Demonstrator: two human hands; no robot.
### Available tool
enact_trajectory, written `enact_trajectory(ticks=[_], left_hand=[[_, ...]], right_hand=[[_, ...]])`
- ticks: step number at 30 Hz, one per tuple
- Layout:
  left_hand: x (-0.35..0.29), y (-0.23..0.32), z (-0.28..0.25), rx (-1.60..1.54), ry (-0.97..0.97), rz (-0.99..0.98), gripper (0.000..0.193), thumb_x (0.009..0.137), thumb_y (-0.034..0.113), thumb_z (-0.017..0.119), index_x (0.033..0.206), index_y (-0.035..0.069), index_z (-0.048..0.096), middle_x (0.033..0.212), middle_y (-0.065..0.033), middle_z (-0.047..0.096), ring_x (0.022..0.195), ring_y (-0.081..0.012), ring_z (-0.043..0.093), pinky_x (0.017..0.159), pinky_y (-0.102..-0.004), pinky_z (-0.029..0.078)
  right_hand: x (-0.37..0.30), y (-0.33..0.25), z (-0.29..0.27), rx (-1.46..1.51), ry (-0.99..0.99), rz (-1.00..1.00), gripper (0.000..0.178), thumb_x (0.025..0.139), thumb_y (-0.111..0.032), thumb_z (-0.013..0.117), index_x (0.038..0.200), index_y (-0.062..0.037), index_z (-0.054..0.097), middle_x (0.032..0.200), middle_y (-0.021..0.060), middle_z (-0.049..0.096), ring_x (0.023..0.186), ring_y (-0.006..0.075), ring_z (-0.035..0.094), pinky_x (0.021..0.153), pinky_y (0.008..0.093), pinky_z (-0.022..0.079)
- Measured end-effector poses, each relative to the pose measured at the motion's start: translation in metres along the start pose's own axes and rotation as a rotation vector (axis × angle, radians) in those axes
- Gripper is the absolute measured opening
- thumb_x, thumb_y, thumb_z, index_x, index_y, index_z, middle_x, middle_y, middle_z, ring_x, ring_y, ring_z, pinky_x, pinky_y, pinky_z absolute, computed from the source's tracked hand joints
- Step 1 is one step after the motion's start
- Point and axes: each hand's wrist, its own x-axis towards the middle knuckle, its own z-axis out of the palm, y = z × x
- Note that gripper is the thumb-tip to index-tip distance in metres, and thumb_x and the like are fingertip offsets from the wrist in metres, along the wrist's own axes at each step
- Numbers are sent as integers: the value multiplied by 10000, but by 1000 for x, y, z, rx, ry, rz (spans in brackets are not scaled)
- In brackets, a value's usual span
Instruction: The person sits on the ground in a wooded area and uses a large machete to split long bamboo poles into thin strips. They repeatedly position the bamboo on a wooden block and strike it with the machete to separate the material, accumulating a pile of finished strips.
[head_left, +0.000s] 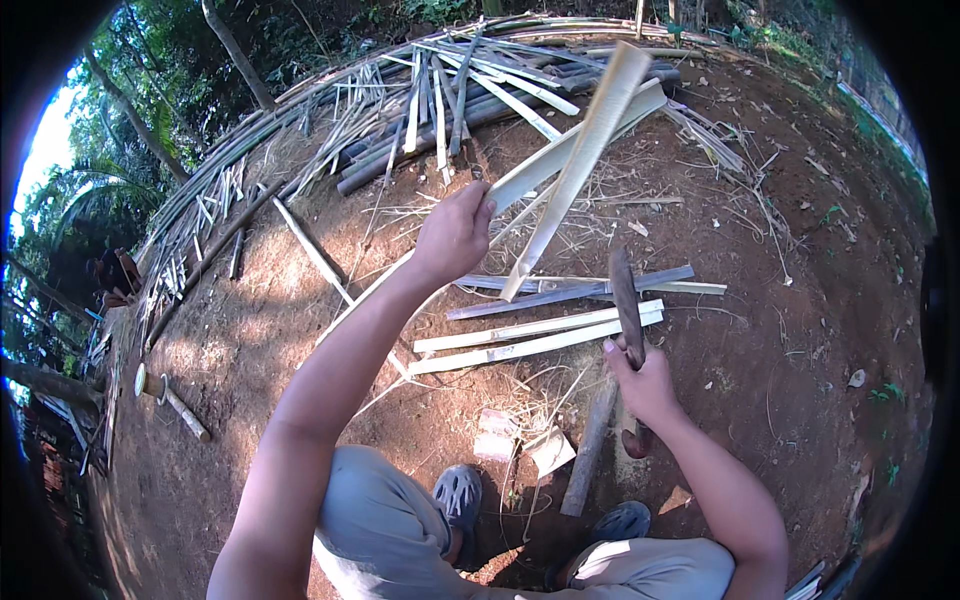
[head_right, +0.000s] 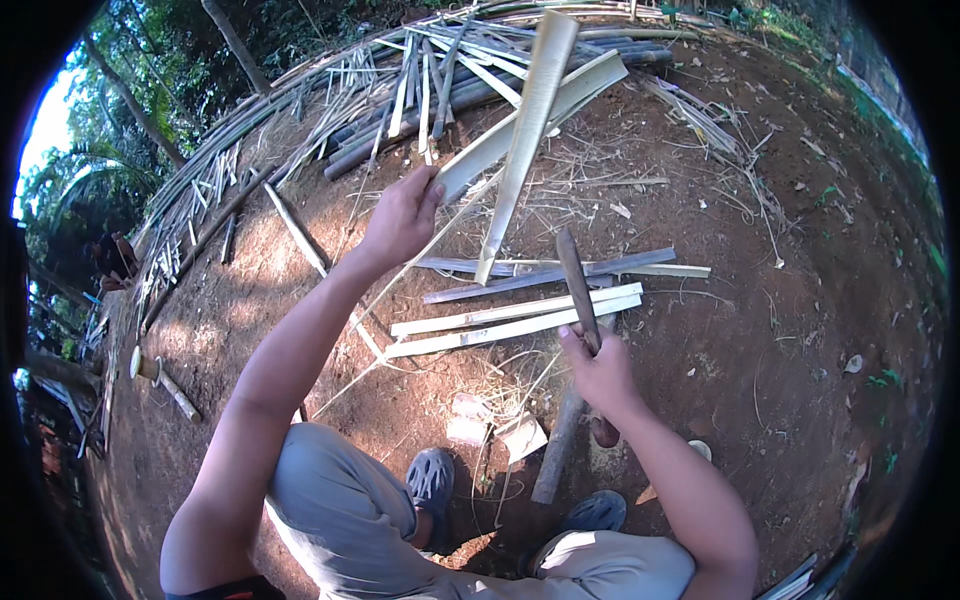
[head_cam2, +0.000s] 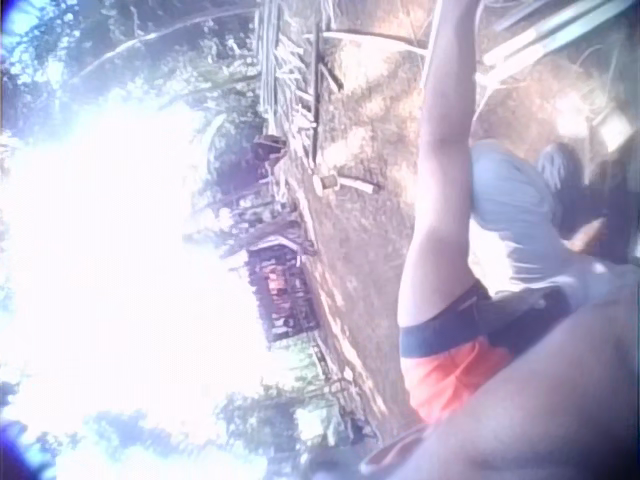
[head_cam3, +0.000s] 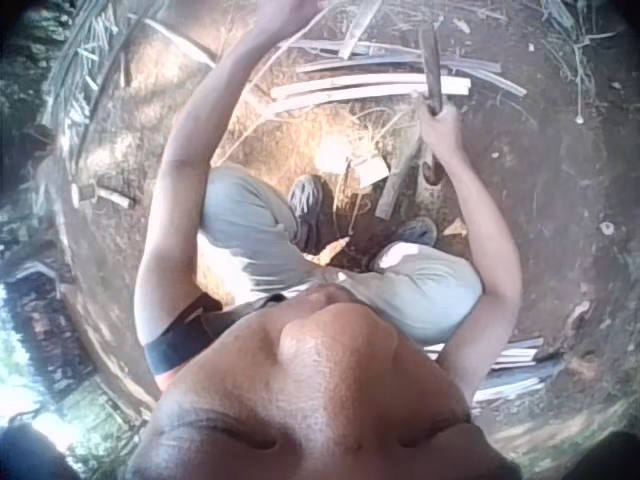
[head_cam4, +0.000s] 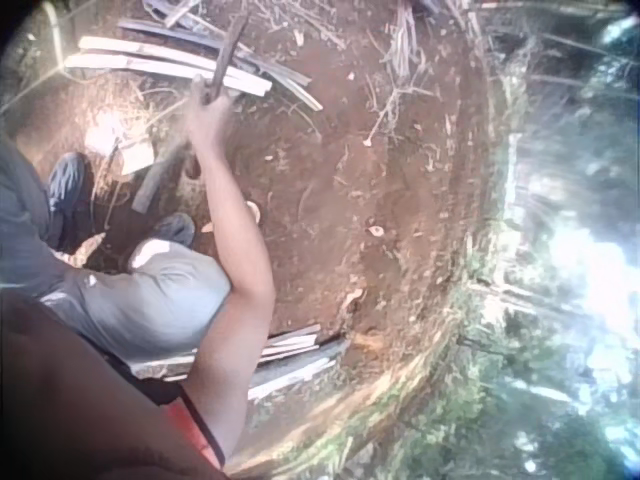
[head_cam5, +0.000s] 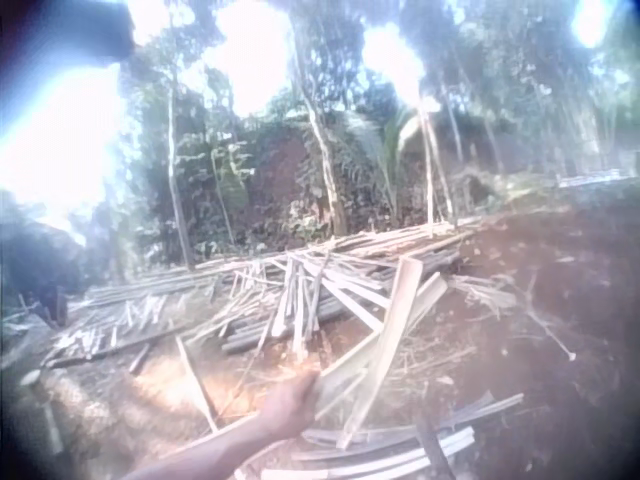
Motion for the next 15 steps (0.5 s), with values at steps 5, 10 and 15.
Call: enact_trajectory(ticks=[5,10,15], left_hand=[[9,49,-48,-115,63,-62,181,963,141,519,1021,-25,562,840,-267,640,826,-456,619,739,-523,468],[4,96,-83,-227,43,-140,176,949,124,540,1020,-30,587,777,-260,638,758,-437,637,679,-489,476],[-31,85,-64,-436,73,-271,189,953,122,549,1063,-25,595,791,-250,651,734,-386,659,668,-446,483]], right_hand=[[-3,-124,-4,2,24,-163,314,881,-315,745,992,-37,651,572,-29,504,515,62,463,496,281,379],[23,-146,15,-153,259,-386,411,792,-349,808,1009,-34,658,555,13,526,492,134,499,524,312,425],[15,-147,20,-148,306,-283,309,803,-285,775,930,-23,673,540,42,510,469,181,490,515,366,410]])
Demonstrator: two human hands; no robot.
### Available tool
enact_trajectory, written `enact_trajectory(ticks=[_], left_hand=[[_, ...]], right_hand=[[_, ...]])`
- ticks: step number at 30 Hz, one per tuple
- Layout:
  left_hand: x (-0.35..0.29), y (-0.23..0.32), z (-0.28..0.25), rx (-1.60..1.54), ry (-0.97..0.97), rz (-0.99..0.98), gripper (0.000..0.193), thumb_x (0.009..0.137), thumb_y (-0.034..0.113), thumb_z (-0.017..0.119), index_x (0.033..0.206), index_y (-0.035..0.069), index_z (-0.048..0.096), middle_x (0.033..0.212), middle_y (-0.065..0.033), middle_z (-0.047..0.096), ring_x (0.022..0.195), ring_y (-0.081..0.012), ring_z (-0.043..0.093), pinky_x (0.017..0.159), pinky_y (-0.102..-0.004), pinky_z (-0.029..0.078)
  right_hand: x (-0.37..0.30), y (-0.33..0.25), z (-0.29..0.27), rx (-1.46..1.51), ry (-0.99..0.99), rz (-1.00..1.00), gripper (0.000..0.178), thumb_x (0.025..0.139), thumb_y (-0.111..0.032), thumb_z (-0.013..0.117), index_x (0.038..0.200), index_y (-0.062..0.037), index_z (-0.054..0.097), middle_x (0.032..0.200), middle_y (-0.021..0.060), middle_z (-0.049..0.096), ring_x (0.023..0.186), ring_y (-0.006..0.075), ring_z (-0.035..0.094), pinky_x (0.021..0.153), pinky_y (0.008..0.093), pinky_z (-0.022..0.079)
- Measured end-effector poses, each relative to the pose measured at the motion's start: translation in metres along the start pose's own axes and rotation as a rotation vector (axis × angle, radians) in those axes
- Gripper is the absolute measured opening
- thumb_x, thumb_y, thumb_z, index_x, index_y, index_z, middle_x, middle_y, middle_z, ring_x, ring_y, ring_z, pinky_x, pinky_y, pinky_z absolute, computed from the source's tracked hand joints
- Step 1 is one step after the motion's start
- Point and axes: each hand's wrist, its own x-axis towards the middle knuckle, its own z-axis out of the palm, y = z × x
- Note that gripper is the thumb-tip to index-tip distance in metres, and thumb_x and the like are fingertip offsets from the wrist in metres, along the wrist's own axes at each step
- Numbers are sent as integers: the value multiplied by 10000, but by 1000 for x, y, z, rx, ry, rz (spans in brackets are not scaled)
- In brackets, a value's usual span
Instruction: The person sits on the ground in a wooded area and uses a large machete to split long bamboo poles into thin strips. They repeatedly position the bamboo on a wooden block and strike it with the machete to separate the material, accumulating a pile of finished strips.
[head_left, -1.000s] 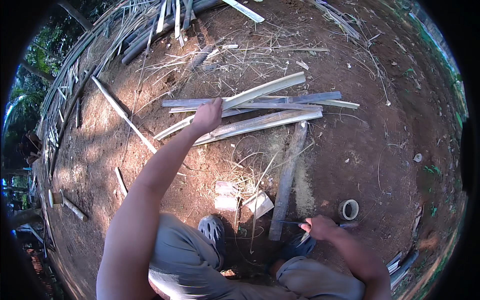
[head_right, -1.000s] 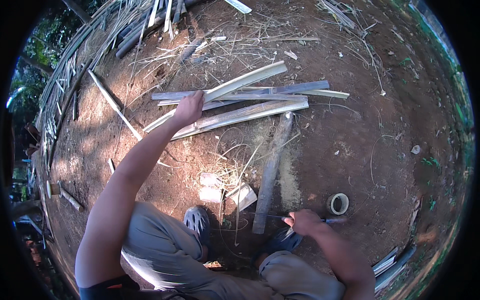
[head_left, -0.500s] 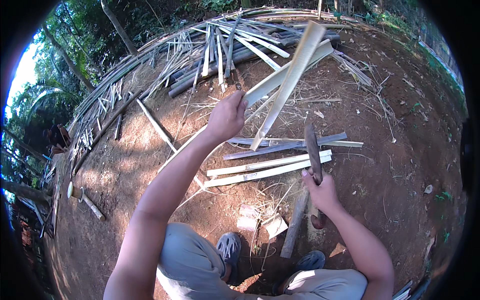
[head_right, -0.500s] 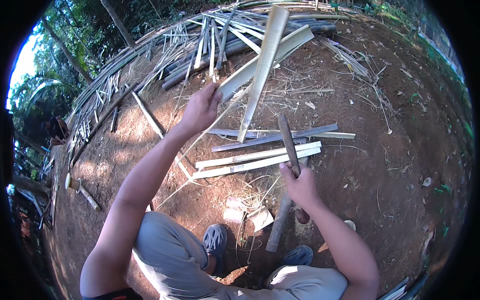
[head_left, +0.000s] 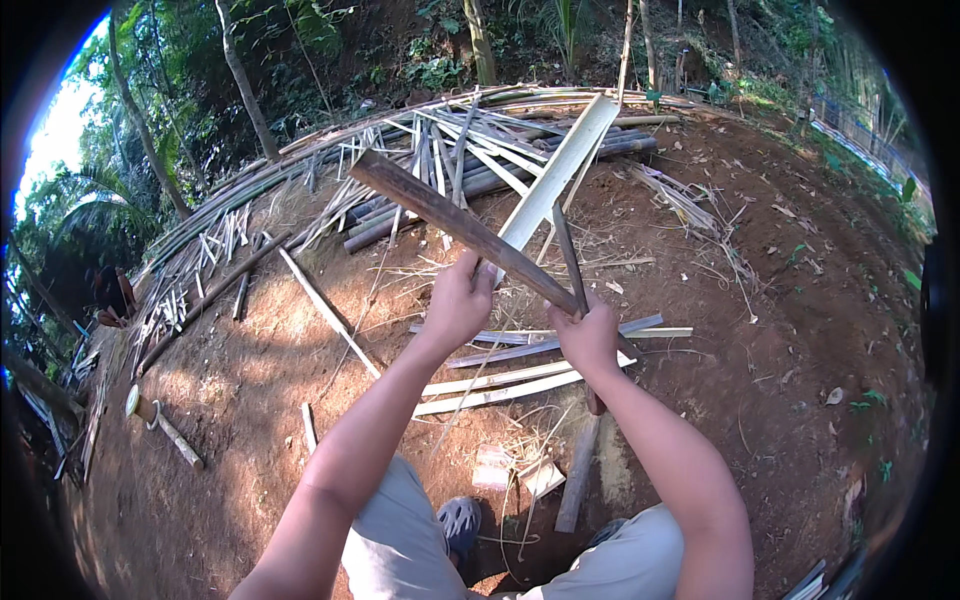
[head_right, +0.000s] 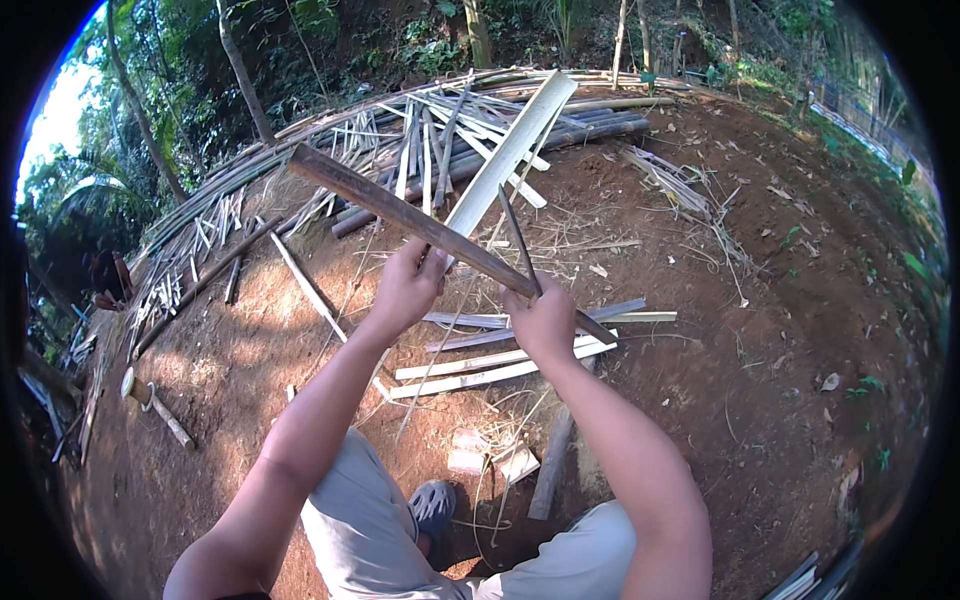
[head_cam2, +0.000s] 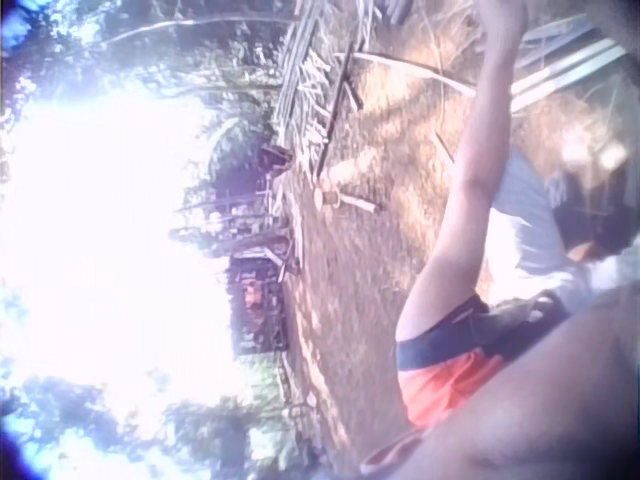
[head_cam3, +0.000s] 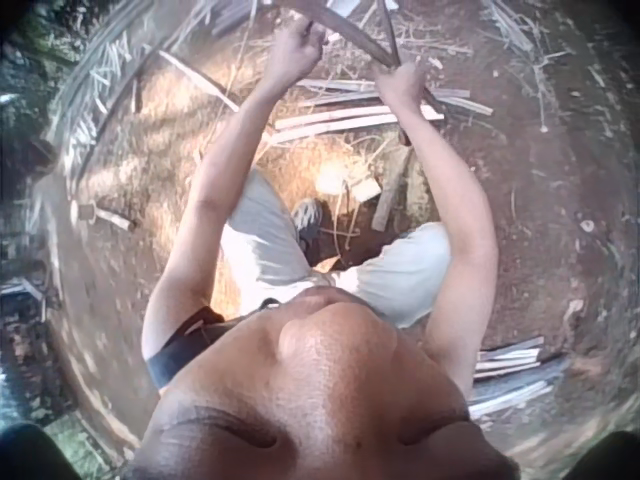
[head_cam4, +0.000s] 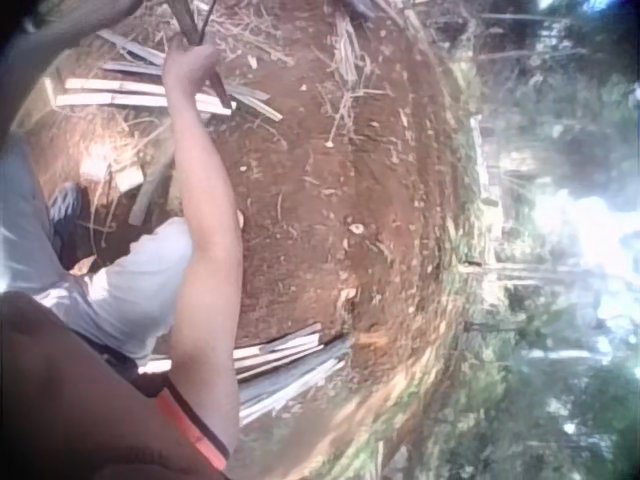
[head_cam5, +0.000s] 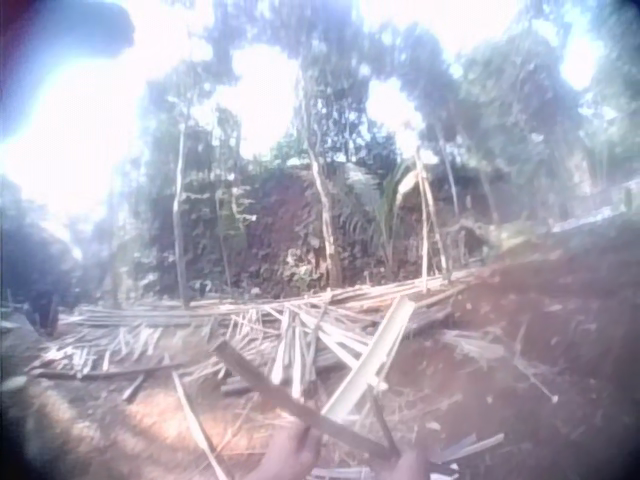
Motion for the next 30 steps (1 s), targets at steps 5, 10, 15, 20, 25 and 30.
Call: enact_trajectory(ticks=[5,10,15,20,25,30], left_hand=[[-8,-32,-6,28,101,-106,210,962,143,552,1085,-21,597,796,-236,660,739,-382,660,677,-439,487],[5,-48,-5,140,274,-152,199,969,143,547,1072,-18,602,793,-210,666,702,-328,653,668,-423,492],[25,-92,-44,-184,479,-371,194,1017,165,498,1037,12,615,669,-74,588,542,-146,556,510,-326,428],[23,-115,-37,200,422,-63,192,1005,177,504,1021,12,602,681,-71,592,541,-140,550,502,-315,419],[19,-96,0,46,107,-283,371,920,304,606,1101,-19,598,866,-239,675,812,-381,670,728,-469,497],[9,-49,16,226,-87,-235,725,763,582,762,1080,-54,615,910,-210,688,844,-313,692,771,-415,531]], right_hand=[[-5,18,8,-18,11,-20,304,835,-298,764,816,-21,641,527,11,463,466,143,439,480,353,362],[7,17,-8,-99,-43,125,454,835,-405,778,703,-7,605,532,45,512,485,181,478,494,378,391],[6,54,-21,-124,9,279,534,813,-457,785,698,39,625,607,163,621,579,287,628,598,420,485],[3,78,-43,58,25,449,488,843,-416,773,974,39,657,901,153,698,833,233,663,772,376,503],[13,74,-56,181,-42,423,420,857,-421,763,869,-21,638,725,32,584,605,141,521,584,321,427],[12,35,-55,331,-45,357,402,848,-434,770,804,-58,633,619,-48,481,479,69,388,447,264,319]])
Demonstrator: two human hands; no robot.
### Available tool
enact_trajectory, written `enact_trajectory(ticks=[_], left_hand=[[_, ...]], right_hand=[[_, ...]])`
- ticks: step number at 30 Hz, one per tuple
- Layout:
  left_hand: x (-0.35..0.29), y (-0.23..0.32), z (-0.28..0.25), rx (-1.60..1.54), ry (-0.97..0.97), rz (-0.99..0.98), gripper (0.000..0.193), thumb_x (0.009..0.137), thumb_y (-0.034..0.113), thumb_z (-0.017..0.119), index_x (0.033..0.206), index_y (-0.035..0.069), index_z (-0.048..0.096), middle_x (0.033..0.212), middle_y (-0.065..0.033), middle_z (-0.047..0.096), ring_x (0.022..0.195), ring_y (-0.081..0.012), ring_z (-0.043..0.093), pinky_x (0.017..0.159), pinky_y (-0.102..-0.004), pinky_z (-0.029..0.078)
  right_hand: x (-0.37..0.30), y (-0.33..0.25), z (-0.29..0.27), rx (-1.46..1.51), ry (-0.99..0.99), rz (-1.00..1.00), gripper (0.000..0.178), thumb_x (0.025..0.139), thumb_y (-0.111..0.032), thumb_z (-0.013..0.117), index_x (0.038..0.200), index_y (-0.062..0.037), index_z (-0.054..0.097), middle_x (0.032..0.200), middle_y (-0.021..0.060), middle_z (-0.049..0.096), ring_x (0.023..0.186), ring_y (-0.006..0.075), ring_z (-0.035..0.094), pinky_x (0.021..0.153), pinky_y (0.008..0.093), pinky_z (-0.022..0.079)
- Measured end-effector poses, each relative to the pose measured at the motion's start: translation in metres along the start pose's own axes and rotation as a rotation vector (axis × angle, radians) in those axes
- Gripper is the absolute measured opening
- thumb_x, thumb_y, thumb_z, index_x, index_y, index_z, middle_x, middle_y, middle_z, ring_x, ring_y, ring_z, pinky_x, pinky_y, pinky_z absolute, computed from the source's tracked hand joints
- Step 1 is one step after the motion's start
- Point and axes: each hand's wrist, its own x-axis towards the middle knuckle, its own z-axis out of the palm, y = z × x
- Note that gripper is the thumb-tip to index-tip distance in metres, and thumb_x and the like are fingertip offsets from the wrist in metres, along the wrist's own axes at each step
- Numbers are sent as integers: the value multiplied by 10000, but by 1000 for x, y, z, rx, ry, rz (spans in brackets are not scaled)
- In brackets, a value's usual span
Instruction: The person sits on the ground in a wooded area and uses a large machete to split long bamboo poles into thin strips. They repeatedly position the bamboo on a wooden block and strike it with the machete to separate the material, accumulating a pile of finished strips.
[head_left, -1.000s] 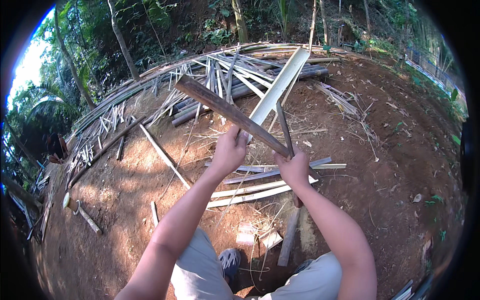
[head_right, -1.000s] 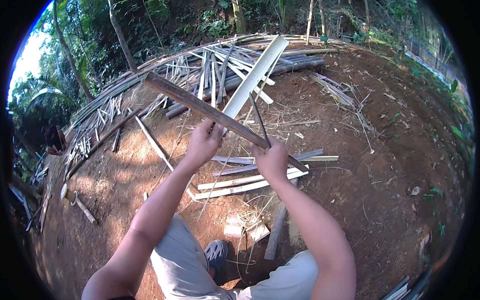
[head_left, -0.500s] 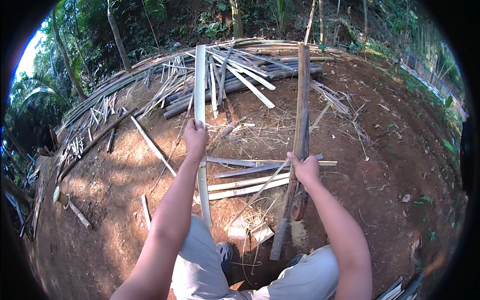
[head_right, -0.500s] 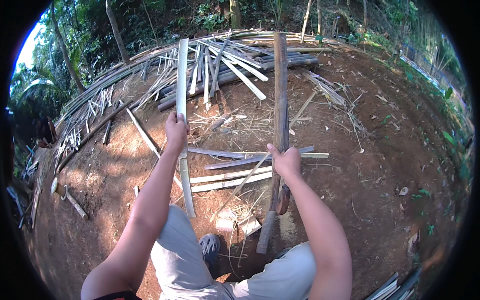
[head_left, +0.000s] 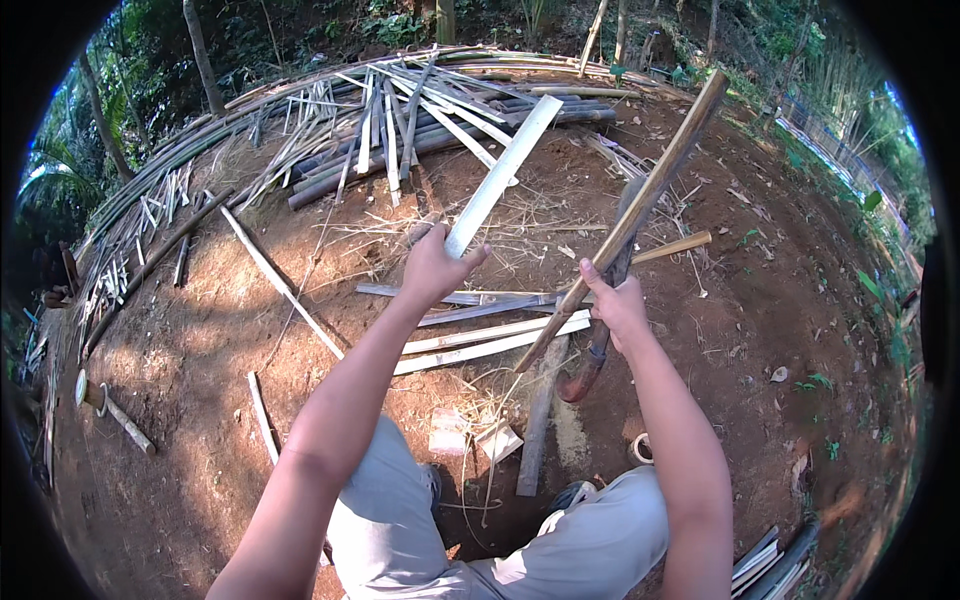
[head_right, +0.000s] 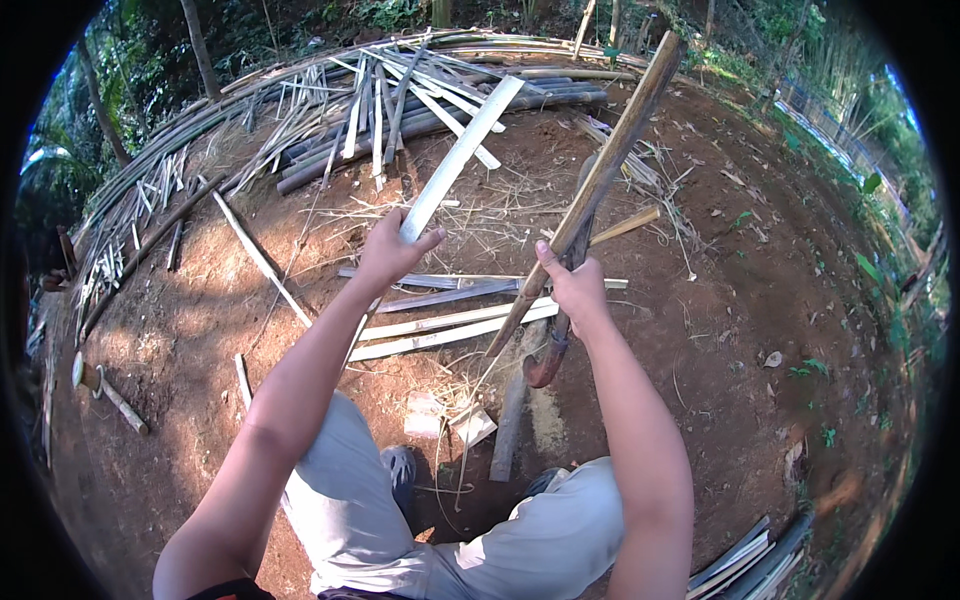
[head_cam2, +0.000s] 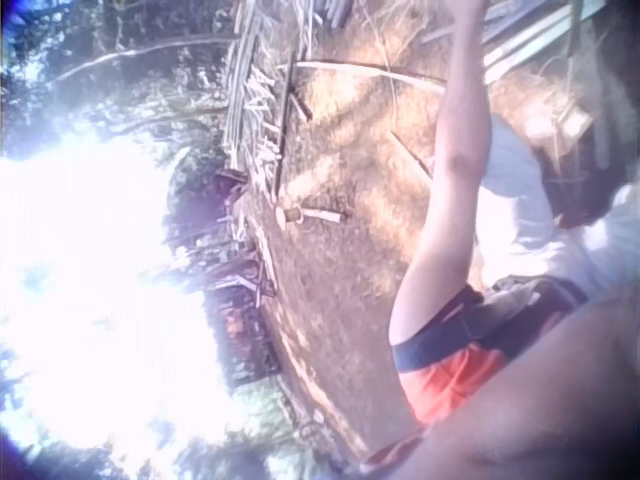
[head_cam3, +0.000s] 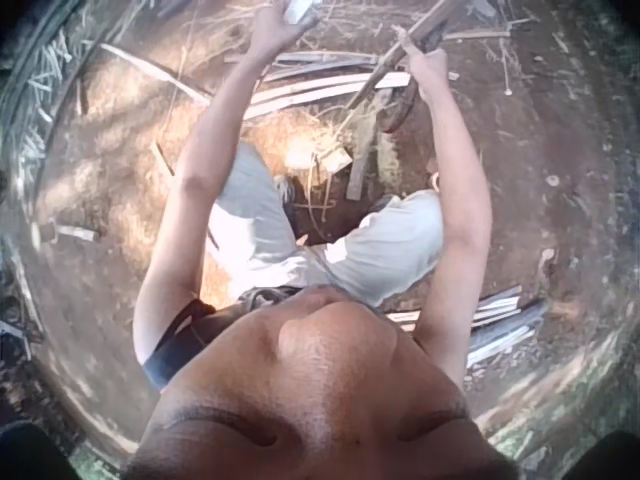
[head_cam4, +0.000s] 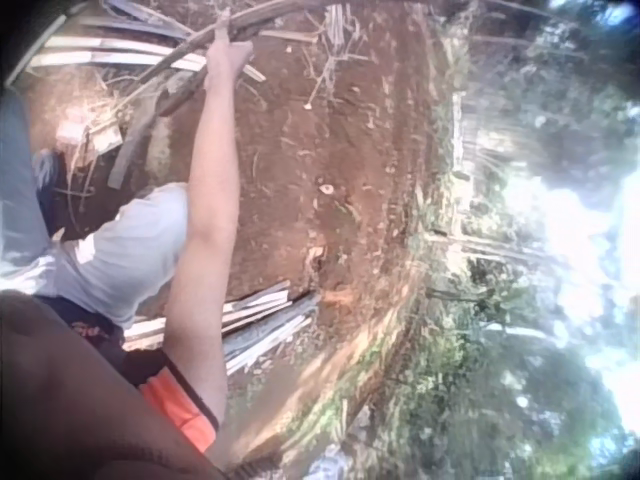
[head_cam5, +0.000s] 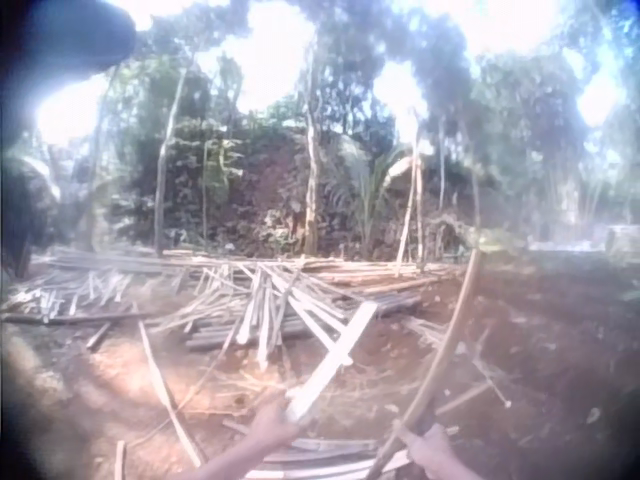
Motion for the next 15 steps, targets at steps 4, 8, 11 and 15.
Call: enact_trajectory(ticks=[4,8,11,15], left_hand=[[-5,24,12,-174,-112,43,678,723,502,844,1059,-47,631,815,-156,677,716,-219,670,650,-373,530],[-20,61,17,-413,-274,-69,526,720,394,884,938,-31,664,658,-39,601,595,-114,556,555,-308,472],[-20,68,30,-497,-292,9,485,703,379,898,898,-5,675,676,-49,615,613,-121,571,571,-316,477],[-11,72,43,-456,-299,202,451,683,322,911,904,0,685,759,-90,685,670,-139,625,616,-320,496]], right_hand=[[-5,-23,10,-41,106,5,424,836,-402,792,885,5,686,774,60,651,649,141,572,609,326,459],[-15,-32,29,-47,215,-14,438,803,-388,825,878,20,684,807,81,664,691,152,587,649,338,458],[-18,-39,39,22,203,-14,486,780,-388,845,902,56,689,864,118,692,774,178,627,720,365,490],[-13,-39,39,175,207,-3,468,776,-372,852,881,49,678,876,101,685,764,161,616,699,349,487]])
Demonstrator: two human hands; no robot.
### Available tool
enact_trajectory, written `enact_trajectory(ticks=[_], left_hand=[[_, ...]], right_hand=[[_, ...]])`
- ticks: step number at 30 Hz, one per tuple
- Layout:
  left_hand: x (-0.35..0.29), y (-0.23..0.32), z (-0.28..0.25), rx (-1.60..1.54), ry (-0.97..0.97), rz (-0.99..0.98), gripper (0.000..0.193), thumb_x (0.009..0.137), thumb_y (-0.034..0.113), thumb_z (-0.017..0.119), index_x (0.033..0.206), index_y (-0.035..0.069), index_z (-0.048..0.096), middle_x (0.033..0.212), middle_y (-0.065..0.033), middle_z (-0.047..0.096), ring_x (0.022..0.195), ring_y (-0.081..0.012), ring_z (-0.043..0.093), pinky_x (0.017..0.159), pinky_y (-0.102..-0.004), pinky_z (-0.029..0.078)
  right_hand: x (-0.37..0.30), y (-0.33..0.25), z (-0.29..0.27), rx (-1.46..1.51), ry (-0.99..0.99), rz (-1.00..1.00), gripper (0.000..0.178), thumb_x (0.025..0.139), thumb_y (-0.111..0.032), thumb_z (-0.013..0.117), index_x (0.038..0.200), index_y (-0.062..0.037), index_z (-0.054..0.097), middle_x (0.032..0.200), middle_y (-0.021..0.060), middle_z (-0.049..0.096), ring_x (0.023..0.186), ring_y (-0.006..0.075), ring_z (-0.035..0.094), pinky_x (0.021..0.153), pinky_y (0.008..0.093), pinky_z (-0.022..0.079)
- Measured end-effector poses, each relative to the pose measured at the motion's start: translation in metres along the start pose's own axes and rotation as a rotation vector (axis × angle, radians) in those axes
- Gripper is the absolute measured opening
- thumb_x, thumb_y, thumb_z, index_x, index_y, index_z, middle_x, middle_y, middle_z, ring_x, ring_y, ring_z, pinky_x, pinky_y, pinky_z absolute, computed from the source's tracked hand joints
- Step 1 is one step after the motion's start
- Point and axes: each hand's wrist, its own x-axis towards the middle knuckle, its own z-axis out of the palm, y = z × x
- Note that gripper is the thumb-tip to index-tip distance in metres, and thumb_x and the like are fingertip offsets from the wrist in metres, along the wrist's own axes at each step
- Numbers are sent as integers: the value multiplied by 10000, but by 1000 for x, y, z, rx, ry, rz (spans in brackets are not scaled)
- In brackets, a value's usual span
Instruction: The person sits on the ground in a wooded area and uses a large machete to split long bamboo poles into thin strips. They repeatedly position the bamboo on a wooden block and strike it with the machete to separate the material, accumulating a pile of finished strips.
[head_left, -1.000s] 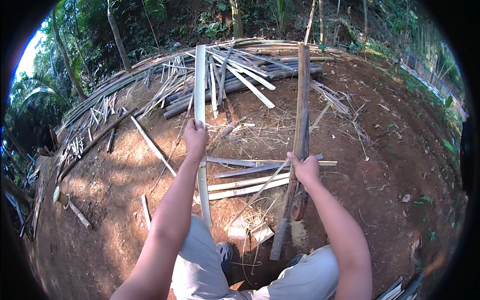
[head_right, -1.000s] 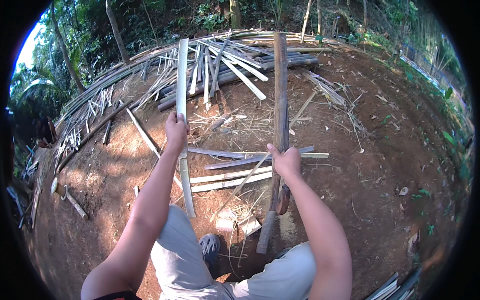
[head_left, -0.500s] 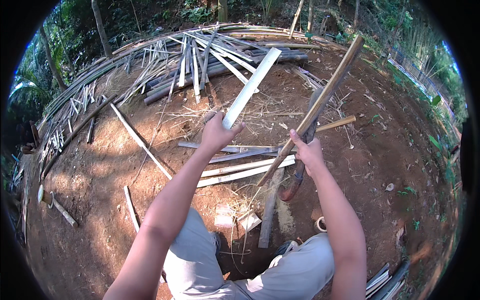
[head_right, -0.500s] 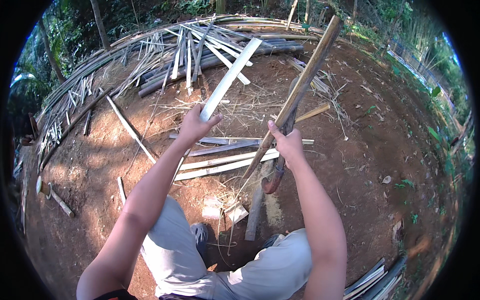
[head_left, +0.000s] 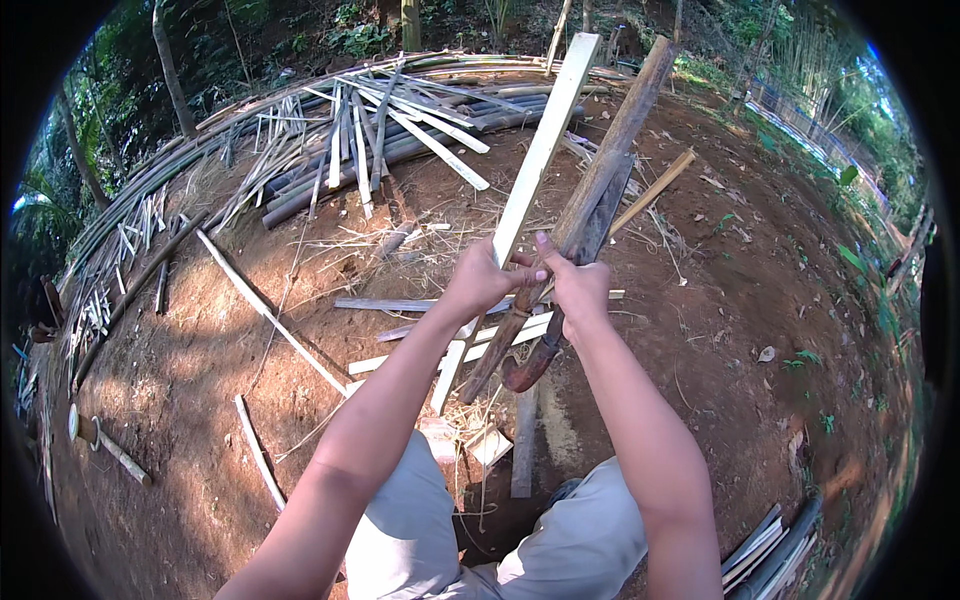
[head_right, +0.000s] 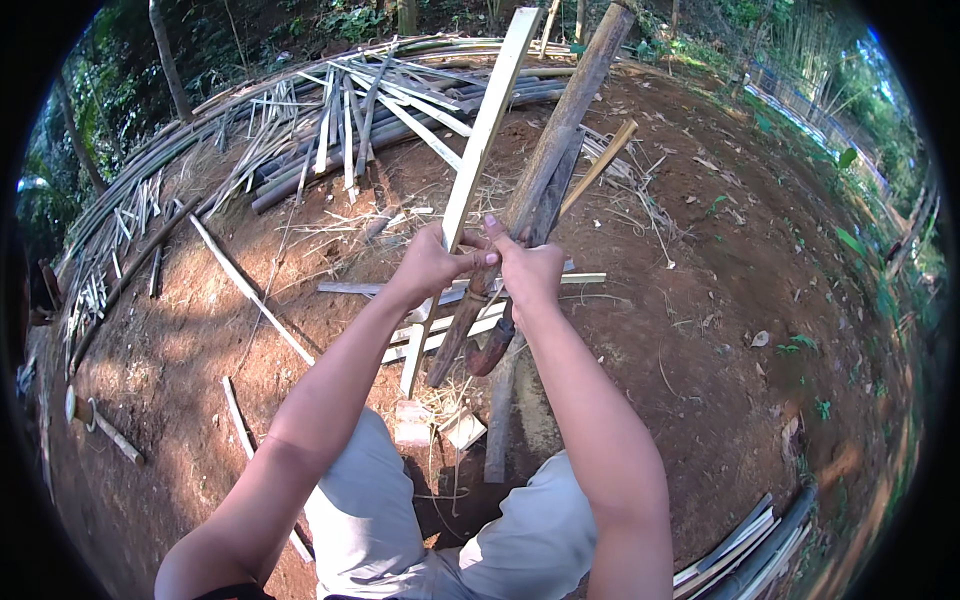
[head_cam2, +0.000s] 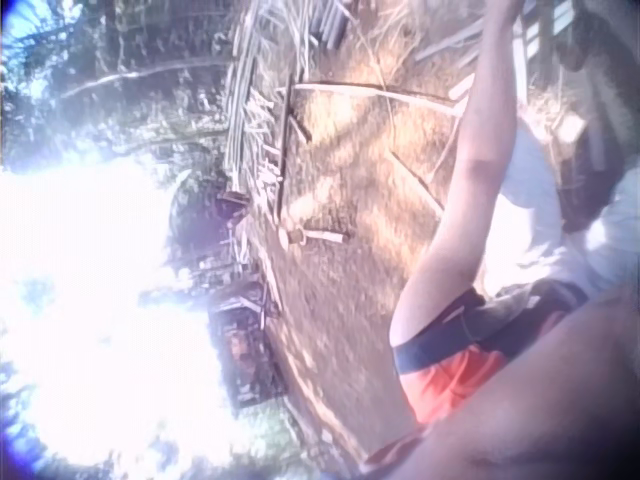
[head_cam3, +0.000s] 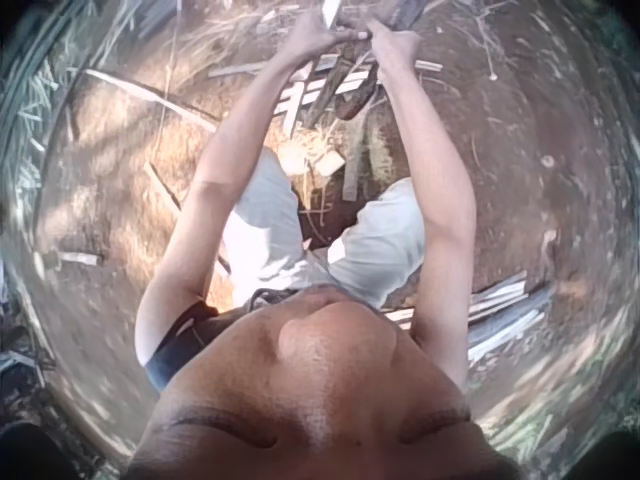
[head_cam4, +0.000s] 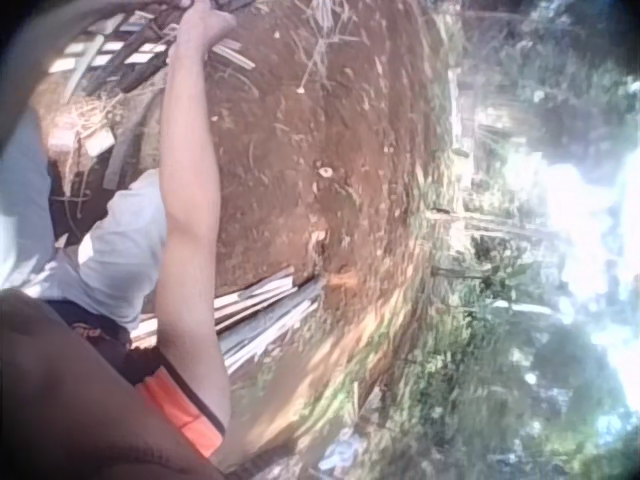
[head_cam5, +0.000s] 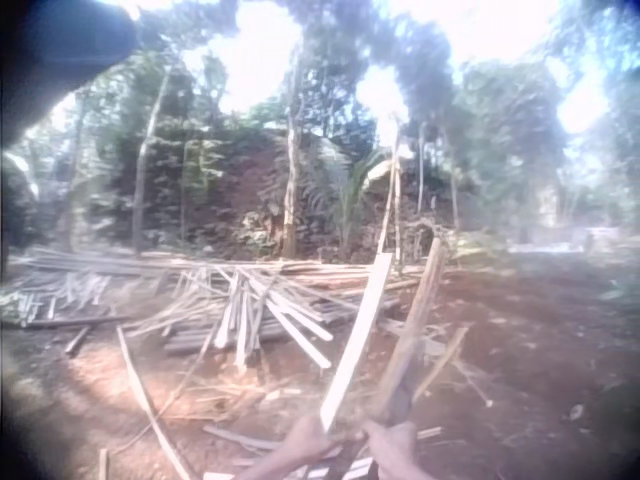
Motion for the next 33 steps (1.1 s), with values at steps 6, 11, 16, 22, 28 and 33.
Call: enact_trajectory(ticks=[6,11,16,22,28,33], left_hand=[[-4,4,14,-150,-31,-67,265,793,177,832,821,3,634,679,-38,638,610,-112,583,566,-297,461],[-1,-1,9,-257,16,-115,247,833,186,801,753,37,622,639,-2,584,561,-89,496,517,-280,395],[1,-5,11,-298,9,-119,291,852,185,784,703,62,567,618,28,522,558,-79,452,510,-277,366],[2,-12,14,-248,11,-100,334,863,195,777,679,85,521,606,47,465,576,-72,422,511,-267,344],[2,-17,12,-301,-17,-99,294,867,209,772,709,69,567,616,39,503,581,-73,449,519,-282,371],[3,-23,24,-63,145,-85,271,861,238,774,839,-4,653,685,-52,644,604,-122,563,559,-323,446]], right_hand=[[7,8,-7,28,-26,-82,449,814,-416,811,857,8,670,784,36,639,705,123,567,645,311,462],[9,14,-18,-93,63,-212,439,874,-458,735,858,-24,670,685,-11,554,639,104,502,599,296,420],[15,26,-23,-193,111,-376,431,910,-442,696,871,-14,664,681,-15,549,646,95,490,604,294,412],[11,20,-20,-65,5,-74,411,912,-424,703,904,-14,666,706,-9,561,686,89,498,624,283,414],[27,39,-22,-11,-9,-184,377,907,-397,715,850,-29,660,685,-26,555,641,78,472,577,283,383],[16,29,-21,-264,77,-334,299,901,-271,719,749,-31,627,571,-37,489,520,73,405,502,303,339]])
